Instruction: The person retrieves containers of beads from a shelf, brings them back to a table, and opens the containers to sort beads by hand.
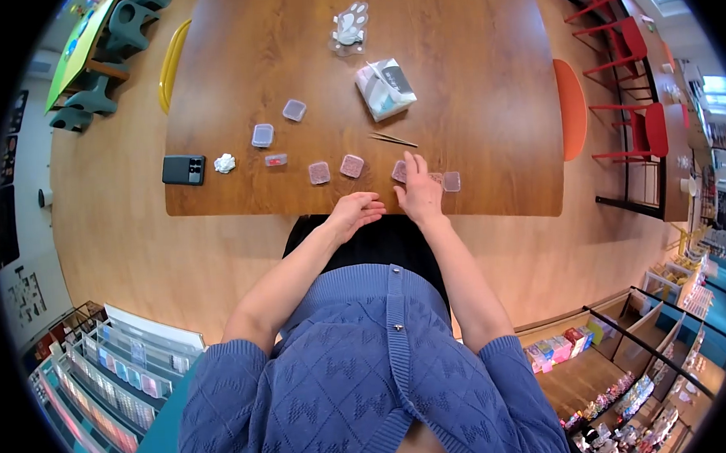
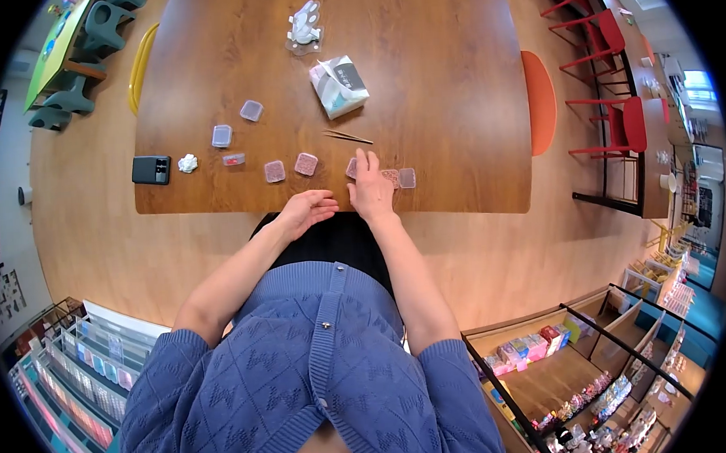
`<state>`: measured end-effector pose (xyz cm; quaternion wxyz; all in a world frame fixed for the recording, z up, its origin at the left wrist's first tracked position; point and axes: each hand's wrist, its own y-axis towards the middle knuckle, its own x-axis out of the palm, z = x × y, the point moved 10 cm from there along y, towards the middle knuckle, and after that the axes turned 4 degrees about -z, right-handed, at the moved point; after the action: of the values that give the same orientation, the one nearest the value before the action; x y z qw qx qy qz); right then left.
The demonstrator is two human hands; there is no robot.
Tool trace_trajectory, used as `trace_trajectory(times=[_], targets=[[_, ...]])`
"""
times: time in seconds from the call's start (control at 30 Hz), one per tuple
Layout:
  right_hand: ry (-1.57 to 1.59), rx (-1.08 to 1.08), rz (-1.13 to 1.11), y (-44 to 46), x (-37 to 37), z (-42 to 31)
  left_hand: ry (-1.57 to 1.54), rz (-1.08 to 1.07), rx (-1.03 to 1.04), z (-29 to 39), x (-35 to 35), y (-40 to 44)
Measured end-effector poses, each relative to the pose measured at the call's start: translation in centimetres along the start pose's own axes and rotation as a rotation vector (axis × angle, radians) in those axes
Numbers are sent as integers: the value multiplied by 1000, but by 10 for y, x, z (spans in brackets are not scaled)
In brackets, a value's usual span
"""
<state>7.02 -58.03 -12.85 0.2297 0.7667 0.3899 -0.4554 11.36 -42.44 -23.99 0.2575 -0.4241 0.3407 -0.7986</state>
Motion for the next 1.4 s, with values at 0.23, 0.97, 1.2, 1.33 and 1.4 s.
trace_trajectory(times=[0.23, 0.97, 1.2, 1.33, 1.4], targets=[[586, 228, -231, -15, 11, -18, -255, -199, -16, 11, 24, -11], [-313, -176, 48, -66, 8, -110, -362, -365, -31, -18, 35, 2], [-323, -149, 45, -63, 3, -109, -323, -410, -10, -14, 36, 4], [-177, -72, 31, -49, -22, -99, -365, -424, -104, -11, 39, 5], [255, 132, 138, -45, -30, -56, -371, -392, -132, -2, 42, -7]])
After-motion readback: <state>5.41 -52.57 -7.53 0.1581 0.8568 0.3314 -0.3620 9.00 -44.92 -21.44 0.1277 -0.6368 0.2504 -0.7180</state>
